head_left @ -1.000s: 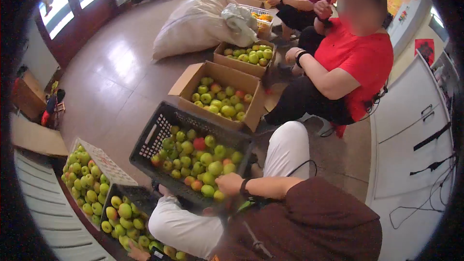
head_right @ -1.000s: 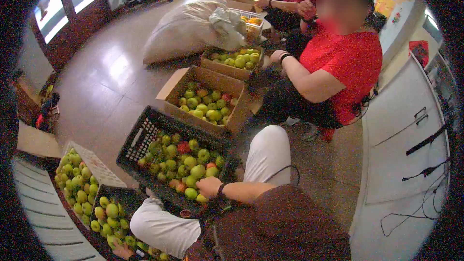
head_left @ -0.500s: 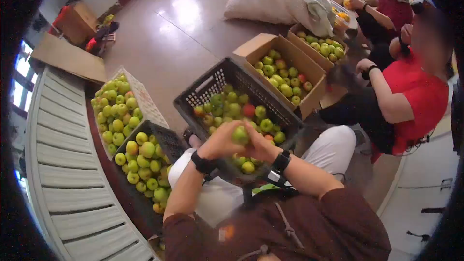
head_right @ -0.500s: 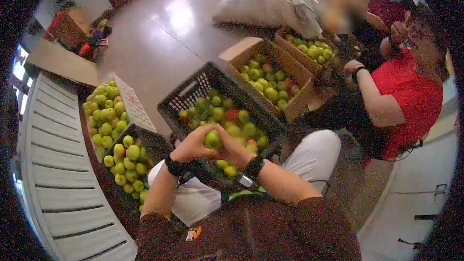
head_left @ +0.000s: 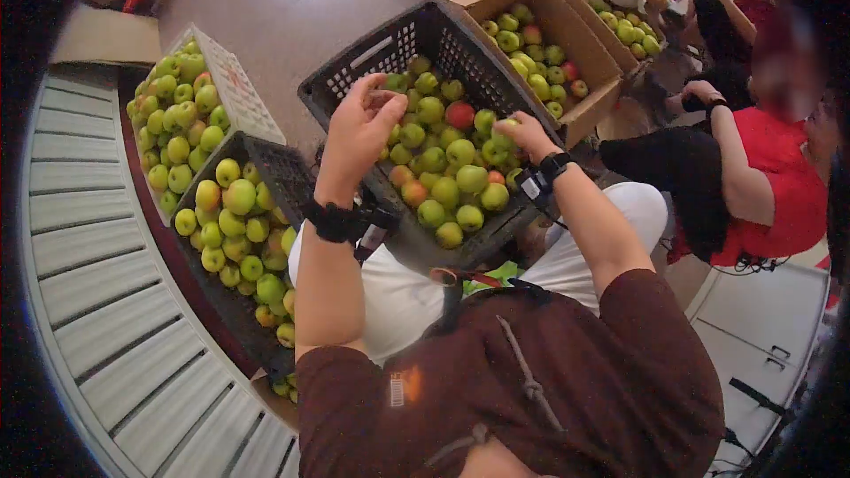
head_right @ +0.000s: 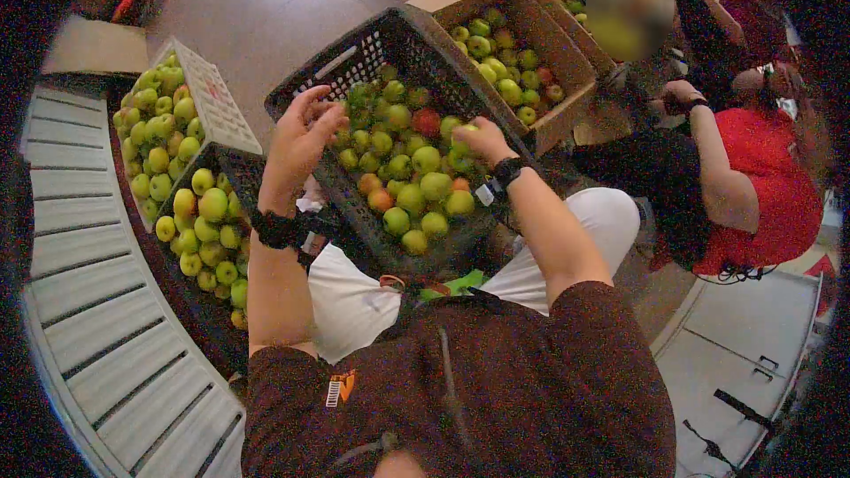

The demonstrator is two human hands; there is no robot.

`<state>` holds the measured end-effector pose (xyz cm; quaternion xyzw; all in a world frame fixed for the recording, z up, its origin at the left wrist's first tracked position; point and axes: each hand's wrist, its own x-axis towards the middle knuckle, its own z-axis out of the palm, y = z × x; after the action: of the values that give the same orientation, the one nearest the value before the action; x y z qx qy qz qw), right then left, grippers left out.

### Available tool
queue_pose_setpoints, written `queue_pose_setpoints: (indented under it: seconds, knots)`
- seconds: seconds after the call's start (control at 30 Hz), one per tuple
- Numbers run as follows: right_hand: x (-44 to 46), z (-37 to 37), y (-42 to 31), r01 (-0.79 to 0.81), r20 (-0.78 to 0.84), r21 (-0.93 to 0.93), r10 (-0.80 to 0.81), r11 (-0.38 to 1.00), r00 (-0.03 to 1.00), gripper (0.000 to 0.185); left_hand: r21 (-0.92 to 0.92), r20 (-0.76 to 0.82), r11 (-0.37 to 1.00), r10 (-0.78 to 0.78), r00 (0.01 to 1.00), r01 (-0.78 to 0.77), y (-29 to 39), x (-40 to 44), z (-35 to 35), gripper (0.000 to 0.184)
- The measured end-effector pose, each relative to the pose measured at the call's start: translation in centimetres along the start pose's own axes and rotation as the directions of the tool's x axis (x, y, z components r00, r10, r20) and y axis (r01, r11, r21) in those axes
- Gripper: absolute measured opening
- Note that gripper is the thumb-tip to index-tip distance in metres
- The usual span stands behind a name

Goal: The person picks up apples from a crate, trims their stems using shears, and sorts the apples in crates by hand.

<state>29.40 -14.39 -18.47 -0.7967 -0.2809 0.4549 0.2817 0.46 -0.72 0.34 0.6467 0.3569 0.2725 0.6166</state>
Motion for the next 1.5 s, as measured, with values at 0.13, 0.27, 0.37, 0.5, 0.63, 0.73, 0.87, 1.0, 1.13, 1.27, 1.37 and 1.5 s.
queue_pose_setpoints:
  seconds: [0.13, 0.27, 0.37, 0.5, 0.63, 0.73, 0.87, 1.0, 1.13, 1.27, 1.37, 1.5]
  knots:
    - [-0.1, 2.0, 1.4, -0.153, 0.005, -0.327, 0.164, 0.933, 0.986, 0.062, -0.001, 0.018, 1.0, -0.023, 1.0, 0.023, -0.6, 0.0, 0.1, 0.046]
    - [-1.4, 3.3, 2.2, -0.147, -0.061, -0.536, 0.136, 0.831, 0.989, 0.063, 0.02, 0.034, 1.0, -0.018, 0.999, 0.017, -0.7, 0.0, 0.1, 0.044]
    - [-1.6, 3.3, 2.3, -0.156, -0.056, -0.564, 0.151, 0.811, 0.987, 0.057, 0.02, 0.047, 1.0, 0.003, 0.999, -0.004, -0.9, 0.1, 0.1, 0.044]
    - [-0.8, 2.3, 4.0, -0.132, -0.02, -0.554, 0.145, 0.822, 0.989, 0.052, 0.058, 0.034, 0.998, -0.027, 0.999, 0.025, -0.4, 0.0, 0.3, 0.041]
    - [-2.9, 0.8, 2.6, 0.062, -0.053, -0.53, -0.106, 0.846, 0.993, 0.038, 0.125, 0.05, 0.988, 0.087, 0.995, -0.093, -1.6, 0.3, 0.3, 0.027]
    - [-8.9, 2.2, -2.5, 0.294, 0.019, -0.327, -0.305, 0.898, 0.952, 0.031, 0.238, 0.013, 0.963, 0.124, 0.992, -0.124, -1.5, -0.1, 0.5, 0.021]
    - [-12.4, 4.8, -0.9, 0.341, 0.106, -0.417, -0.327, 0.843, 0.939, 0.031, 0.348, -0.053, 0.932, 0.13, 0.99, -0.104, -1.9, -0.5, -0.6, 0.023]
    - [-13.1, 2.2, -1.8, 0.451, -0.072, -0.401, -0.518, 0.798, 0.852, 0.029, 0.165, -0.068, 0.985, -0.033, 0.997, 0.044, -2.4, -0.7, -0.1, 0.028]
    - [-14.9, -11.0, -4.7, 0.392, -0.564, -0.487, -0.624, 0.78, 0.54, 0.023, 0.014, -0.067, 0.999, -0.045, 0.997, 0.046, -1.4, -1.2, 0.2, 0.035]
    - [-13.4, -24.6, 1.4, 0.261, -0.848, -0.185, -0.288, 0.947, 0.445, 0.028, 0.071, -0.053, 0.995, -0.071, 0.996, 0.074, -1.0, -0.4, -0.2, 0.033]
    - [-17.6, -25.2, 1.1, 0.302, -0.831, 0.101, -0.087, 0.948, 0.549, 0.038, 0.002, -0.047, 0.995, -0.102, 0.994, 0.103, -2.0, -0.5, 0.4, 0.031]
    - [-19.1, -27.0, 2.5, 0.495, -0.846, 0.021, -0.248, 0.869, 0.472, 0.042, 0.054, -0.059, 0.991, -0.118, 0.991, 0.122, -3.6, -0.7, -0.1, 0.033]
